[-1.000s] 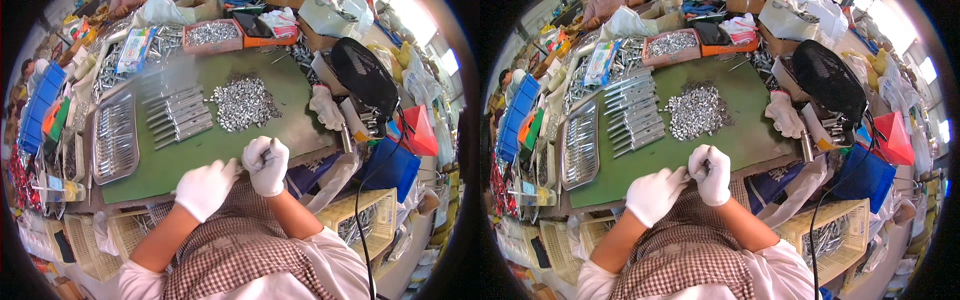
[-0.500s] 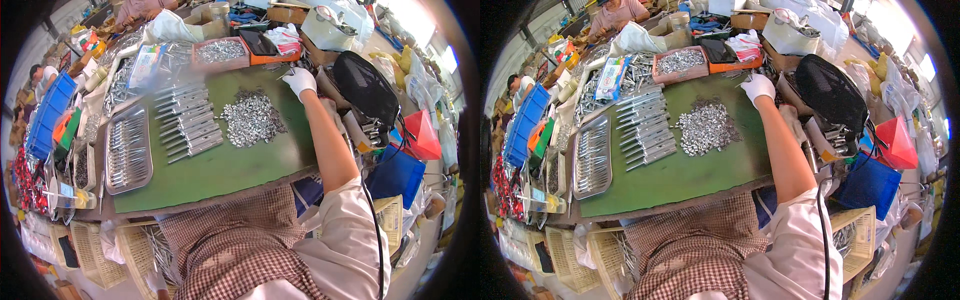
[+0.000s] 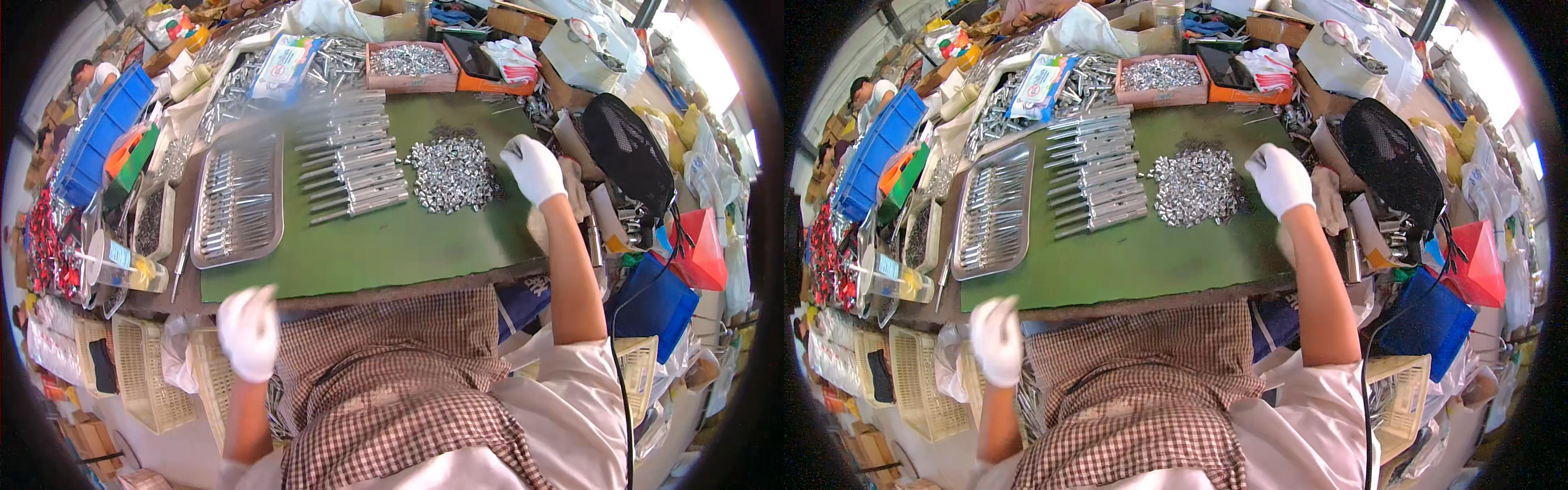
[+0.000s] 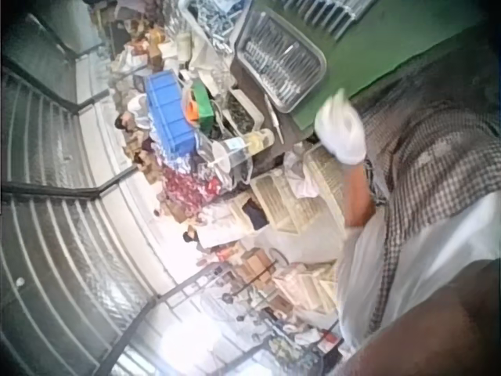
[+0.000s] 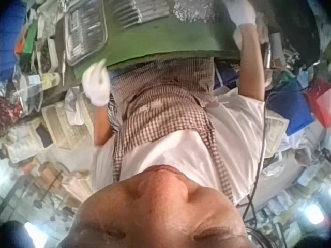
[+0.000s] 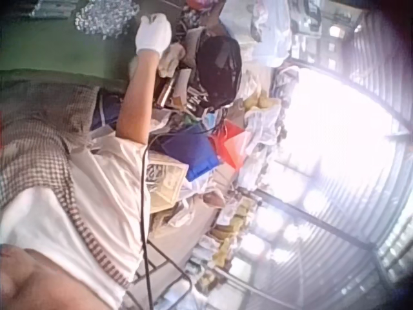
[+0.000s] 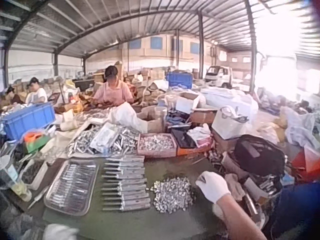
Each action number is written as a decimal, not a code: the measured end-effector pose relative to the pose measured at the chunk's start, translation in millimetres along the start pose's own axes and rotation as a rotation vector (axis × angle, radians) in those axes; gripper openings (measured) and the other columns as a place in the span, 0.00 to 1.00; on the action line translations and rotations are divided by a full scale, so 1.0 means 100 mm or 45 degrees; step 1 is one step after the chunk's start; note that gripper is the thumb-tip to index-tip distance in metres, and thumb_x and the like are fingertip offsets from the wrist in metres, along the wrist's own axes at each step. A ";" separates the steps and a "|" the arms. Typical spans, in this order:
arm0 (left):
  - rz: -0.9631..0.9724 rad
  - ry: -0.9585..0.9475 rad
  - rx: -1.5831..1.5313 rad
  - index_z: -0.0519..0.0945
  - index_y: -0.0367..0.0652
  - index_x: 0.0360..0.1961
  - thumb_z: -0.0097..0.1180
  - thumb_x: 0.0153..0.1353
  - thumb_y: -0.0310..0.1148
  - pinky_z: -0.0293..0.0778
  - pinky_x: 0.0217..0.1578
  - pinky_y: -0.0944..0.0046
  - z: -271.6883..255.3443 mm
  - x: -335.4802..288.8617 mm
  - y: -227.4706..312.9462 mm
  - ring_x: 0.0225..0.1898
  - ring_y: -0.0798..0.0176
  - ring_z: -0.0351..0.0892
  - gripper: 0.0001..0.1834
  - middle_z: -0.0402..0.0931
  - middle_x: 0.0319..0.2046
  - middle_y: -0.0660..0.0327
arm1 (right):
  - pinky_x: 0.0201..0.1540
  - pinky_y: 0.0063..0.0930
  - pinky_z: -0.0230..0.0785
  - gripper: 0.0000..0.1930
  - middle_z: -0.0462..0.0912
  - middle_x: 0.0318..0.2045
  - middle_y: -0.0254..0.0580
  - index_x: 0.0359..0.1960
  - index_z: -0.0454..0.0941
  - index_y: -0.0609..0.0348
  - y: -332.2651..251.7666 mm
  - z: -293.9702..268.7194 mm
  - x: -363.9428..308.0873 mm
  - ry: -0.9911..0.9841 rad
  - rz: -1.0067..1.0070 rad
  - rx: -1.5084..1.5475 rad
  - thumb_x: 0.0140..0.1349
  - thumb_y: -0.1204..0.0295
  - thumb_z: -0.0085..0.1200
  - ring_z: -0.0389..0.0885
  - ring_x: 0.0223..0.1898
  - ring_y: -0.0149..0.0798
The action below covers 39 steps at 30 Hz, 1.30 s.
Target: Manually assemble small metal hardware components using fingers.
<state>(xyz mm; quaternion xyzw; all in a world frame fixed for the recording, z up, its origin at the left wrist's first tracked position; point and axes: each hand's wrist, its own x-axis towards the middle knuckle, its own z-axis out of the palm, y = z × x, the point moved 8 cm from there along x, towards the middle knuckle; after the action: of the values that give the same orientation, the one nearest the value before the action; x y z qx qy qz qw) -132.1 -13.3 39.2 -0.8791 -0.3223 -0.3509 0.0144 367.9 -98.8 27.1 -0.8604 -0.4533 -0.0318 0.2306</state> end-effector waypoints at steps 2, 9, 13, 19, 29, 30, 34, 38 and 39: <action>0.275 -0.061 -0.227 0.86 0.42 0.45 0.63 0.57 0.22 0.75 0.51 0.53 0.30 0.59 0.56 0.45 0.48 0.80 0.14 0.82 0.41 0.55 | 0.47 0.48 0.74 0.11 0.84 0.38 0.54 0.42 0.81 0.60 -0.07 -0.04 -0.29 0.064 -0.059 0.012 0.65 0.65 0.58 0.82 0.44 0.58; 0.346 -0.403 -0.069 0.82 0.44 0.42 0.65 0.58 0.34 0.77 0.47 0.51 1.38 1.30 0.86 0.42 0.50 0.80 0.11 0.81 0.37 0.58 | 0.43 0.42 0.76 0.06 0.83 0.36 0.47 0.41 0.84 0.52 -0.82 -0.30 -1.09 0.304 -0.268 0.266 0.64 0.72 0.58 0.83 0.39 0.53; 0.373 -0.444 -0.065 0.82 0.44 0.38 0.63 0.59 0.34 0.77 0.45 0.50 1.47 1.32 0.92 0.40 0.49 0.79 0.09 0.79 0.35 0.57 | 0.41 0.42 0.77 0.06 0.82 0.35 0.46 0.40 0.85 0.50 -1.44 0.05 -1.23 0.032 -0.319 0.435 0.62 0.70 0.60 0.83 0.37 0.52; 0.245 -0.571 -0.134 0.85 0.43 0.43 0.59 0.64 0.36 0.77 0.45 0.50 1.43 1.23 0.79 0.42 0.47 0.80 0.11 0.82 0.39 0.54 | 0.43 0.45 0.78 0.09 0.81 0.37 0.46 0.37 0.78 0.56 -1.84 0.69 -0.94 -0.124 -0.332 0.231 0.63 0.65 0.59 0.84 0.40 0.51; 0.312 -0.457 -0.210 0.85 0.42 0.44 0.64 0.58 0.33 0.74 0.47 0.51 1.18 1.01 0.78 0.43 0.47 0.78 0.13 0.79 0.39 0.56 | 0.40 0.46 0.78 0.06 0.81 0.35 0.49 0.35 0.79 0.54 -0.75 0.02 -1.28 0.090 -0.006 -0.031 0.65 0.67 0.56 0.84 0.36 0.54; 0.307 -0.460 -0.210 0.85 0.42 0.44 0.64 0.58 0.33 0.74 0.47 0.51 1.19 1.02 0.81 0.43 0.47 0.78 0.13 0.79 0.39 0.56 | 0.41 0.46 0.77 0.05 0.81 0.36 0.49 0.36 0.80 0.55 -0.64 -0.05 -1.25 0.193 0.009 -0.026 0.65 0.69 0.56 0.84 0.36 0.55; 0.363 -0.438 -0.388 0.83 0.44 0.48 0.64 0.59 0.30 0.76 0.41 0.53 1.15 1.04 0.98 0.38 0.48 0.80 0.15 0.78 0.39 0.56 | 0.44 0.39 0.75 0.13 0.83 0.39 0.51 0.52 0.82 0.57 -0.87 -0.33 -1.34 0.313 -0.237 0.481 0.66 0.74 0.57 0.83 0.39 0.53; 0.531 -0.555 -0.318 0.82 0.43 0.52 0.67 0.59 0.35 0.78 0.38 0.56 1.02 1.01 1.41 0.36 0.53 0.82 0.20 0.77 0.43 0.58 | 0.37 0.31 0.75 0.16 0.83 0.30 0.46 0.58 0.79 0.60 -1.13 -0.07 -1.52 -0.150 0.042 1.054 0.74 0.68 0.52 0.84 0.31 0.42; 0.551 -0.543 -0.339 0.82 0.43 0.53 0.67 0.58 0.37 0.78 0.38 0.57 0.94 1.03 1.53 0.36 0.53 0.82 0.22 0.78 0.42 0.58 | 0.32 0.27 0.72 0.16 0.82 0.29 0.41 0.58 0.79 0.61 -1.12 0.05 -1.53 -0.343 0.252 1.261 0.75 0.67 0.51 0.81 0.26 0.35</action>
<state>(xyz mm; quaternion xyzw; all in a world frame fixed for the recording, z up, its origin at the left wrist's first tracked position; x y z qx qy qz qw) 69.2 -53.6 63.6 -0.9749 -0.0752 -0.1869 -0.0942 188.0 -159.6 23.1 -0.6835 -0.3560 0.3193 0.5514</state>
